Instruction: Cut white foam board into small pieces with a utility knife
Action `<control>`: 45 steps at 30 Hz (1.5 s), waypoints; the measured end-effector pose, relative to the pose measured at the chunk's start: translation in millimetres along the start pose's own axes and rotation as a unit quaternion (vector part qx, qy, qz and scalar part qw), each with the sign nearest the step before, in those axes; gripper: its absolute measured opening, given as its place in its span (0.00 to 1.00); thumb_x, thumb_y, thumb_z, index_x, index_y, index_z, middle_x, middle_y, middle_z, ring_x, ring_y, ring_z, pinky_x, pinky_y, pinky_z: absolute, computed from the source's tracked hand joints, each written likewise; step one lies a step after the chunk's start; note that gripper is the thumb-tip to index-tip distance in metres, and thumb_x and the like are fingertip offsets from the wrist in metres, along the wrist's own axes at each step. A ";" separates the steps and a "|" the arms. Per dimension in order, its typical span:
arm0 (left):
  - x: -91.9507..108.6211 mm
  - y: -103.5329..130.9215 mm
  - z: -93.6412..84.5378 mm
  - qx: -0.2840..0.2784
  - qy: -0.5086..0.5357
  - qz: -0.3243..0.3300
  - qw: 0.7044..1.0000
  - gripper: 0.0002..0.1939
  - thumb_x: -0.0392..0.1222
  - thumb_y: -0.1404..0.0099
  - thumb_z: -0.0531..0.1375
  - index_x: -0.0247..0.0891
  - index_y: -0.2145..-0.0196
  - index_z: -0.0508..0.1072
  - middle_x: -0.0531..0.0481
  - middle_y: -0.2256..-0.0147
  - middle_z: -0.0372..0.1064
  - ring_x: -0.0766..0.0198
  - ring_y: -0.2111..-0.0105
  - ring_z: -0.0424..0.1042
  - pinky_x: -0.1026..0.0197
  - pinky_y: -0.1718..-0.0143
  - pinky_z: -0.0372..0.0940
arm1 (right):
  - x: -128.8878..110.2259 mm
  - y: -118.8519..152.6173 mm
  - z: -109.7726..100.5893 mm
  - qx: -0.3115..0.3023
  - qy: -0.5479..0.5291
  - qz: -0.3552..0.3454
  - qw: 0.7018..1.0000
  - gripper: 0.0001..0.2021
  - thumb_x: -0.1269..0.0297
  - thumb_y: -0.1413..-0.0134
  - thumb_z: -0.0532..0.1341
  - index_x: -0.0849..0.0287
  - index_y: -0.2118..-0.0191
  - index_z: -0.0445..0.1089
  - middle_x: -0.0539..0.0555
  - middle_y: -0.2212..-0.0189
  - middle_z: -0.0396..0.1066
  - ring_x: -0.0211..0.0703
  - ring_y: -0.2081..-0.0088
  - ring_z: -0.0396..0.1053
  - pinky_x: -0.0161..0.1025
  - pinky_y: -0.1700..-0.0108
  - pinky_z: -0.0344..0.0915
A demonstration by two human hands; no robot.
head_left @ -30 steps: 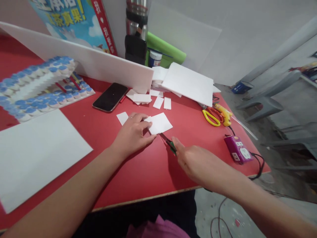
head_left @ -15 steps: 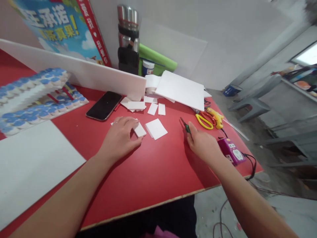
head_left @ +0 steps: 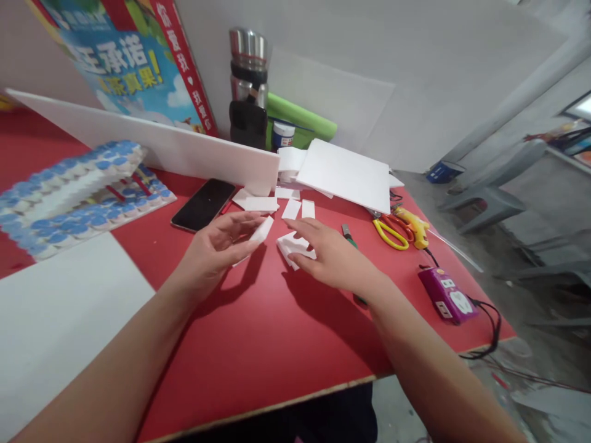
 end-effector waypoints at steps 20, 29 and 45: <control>-26.7 2.9 6.2 -0.040 0.224 -0.178 0.957 0.23 0.64 0.38 0.68 0.42 0.58 0.80 0.41 0.56 0.82 0.46 0.59 0.81 0.44 0.56 0.79 | 15.4 -0.1 28.6 -0.063 0.039 -0.053 0.996 0.34 0.52 0.40 0.74 0.52 0.32 0.69 0.59 0.34 0.70 0.62 0.32 0.59 0.63 0.32 0.58; -22.5 3.6 7.7 -0.069 0.179 -0.143 0.971 0.28 0.63 0.39 0.70 0.41 0.50 0.81 0.36 0.49 0.80 0.37 0.49 0.80 0.34 0.45 0.75 | 20.2 -3.1 31.6 -0.075 0.042 -0.061 0.994 0.27 0.59 0.31 0.67 0.46 0.30 0.66 0.56 0.32 0.70 0.57 0.26 0.54 0.62 0.31 0.55; 6.4 -2.4 -16.9 0.047 -0.200 0.113 0.972 0.36 0.50 0.44 0.77 0.47 0.40 0.74 0.43 0.37 0.69 0.44 0.34 0.67 0.39 0.28 0.58 | 8.0 -9.0 52.5 -0.008 0.160 -0.079 0.984 0.25 0.81 0.34 0.51 0.65 0.36 0.71 0.65 0.51 0.74 0.55 0.48 0.63 0.50 0.44 0.60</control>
Point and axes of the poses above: each hand's wrist, its own y-axis away from the middle knuckle, its own z-axis out of the palm, x = y × z, the point moved 8 cm from there along -y, towards the middle knuckle
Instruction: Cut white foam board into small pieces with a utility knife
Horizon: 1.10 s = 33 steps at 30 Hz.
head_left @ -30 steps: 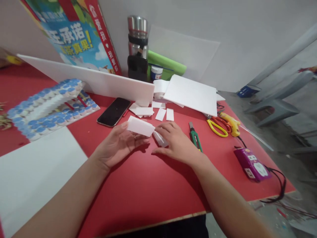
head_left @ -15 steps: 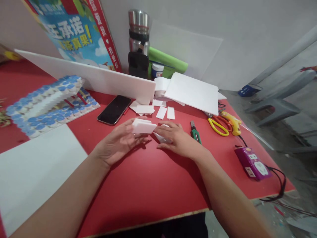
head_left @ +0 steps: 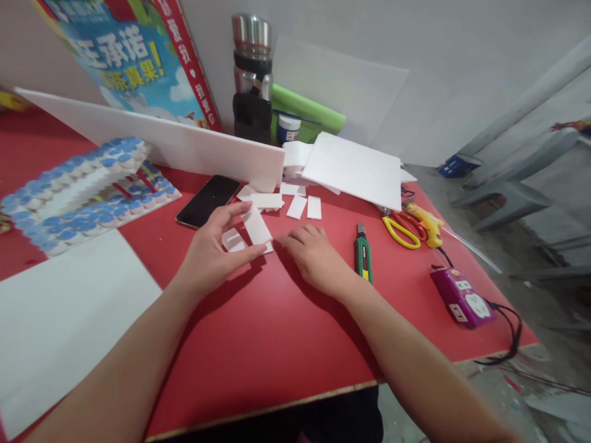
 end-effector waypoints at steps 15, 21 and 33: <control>-4.8 1.6 -28.4 0.190 0.186 -0.055 0.962 0.27 0.46 0.45 0.77 0.45 0.48 0.78 0.45 0.45 0.74 0.46 0.41 0.74 0.45 0.40 0.72 | -3.8 -4.5 -0.4 0.006 0.048 0.006 0.999 0.24 0.80 0.35 0.50 0.65 0.39 0.71 0.65 0.55 0.76 0.57 0.50 0.64 0.52 0.43 0.59; -7.7 0.1 -25.2 0.175 0.162 -0.039 0.970 0.28 0.47 0.43 0.76 0.44 0.46 0.77 0.43 0.42 0.73 0.48 0.42 0.75 0.46 0.39 0.71 | -5.0 -3.4 -15.9 0.018 -0.100 0.031 0.994 0.19 0.76 0.34 0.54 0.67 0.41 0.71 0.65 0.55 0.76 0.57 0.49 0.69 0.57 0.41 0.63; -3.4 2.2 -16.5 0.162 0.184 -0.031 0.969 0.27 0.45 0.46 0.78 0.43 0.49 0.80 0.46 0.45 0.75 0.50 0.44 0.75 0.47 0.39 0.71 | 60.5 139.6 -81.8 0.088 -0.460 0.312 0.827 0.15 0.55 0.37 0.69 0.55 0.49 0.77 0.52 0.68 0.77 0.46 0.65 0.79 0.43 0.59 0.76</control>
Point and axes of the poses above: each hand's wrist, its own y-axis away from the middle knuckle, its own z-axis out of the palm, x = y × z, the point moved 8 cm from there along -y, towards the middle knuckle
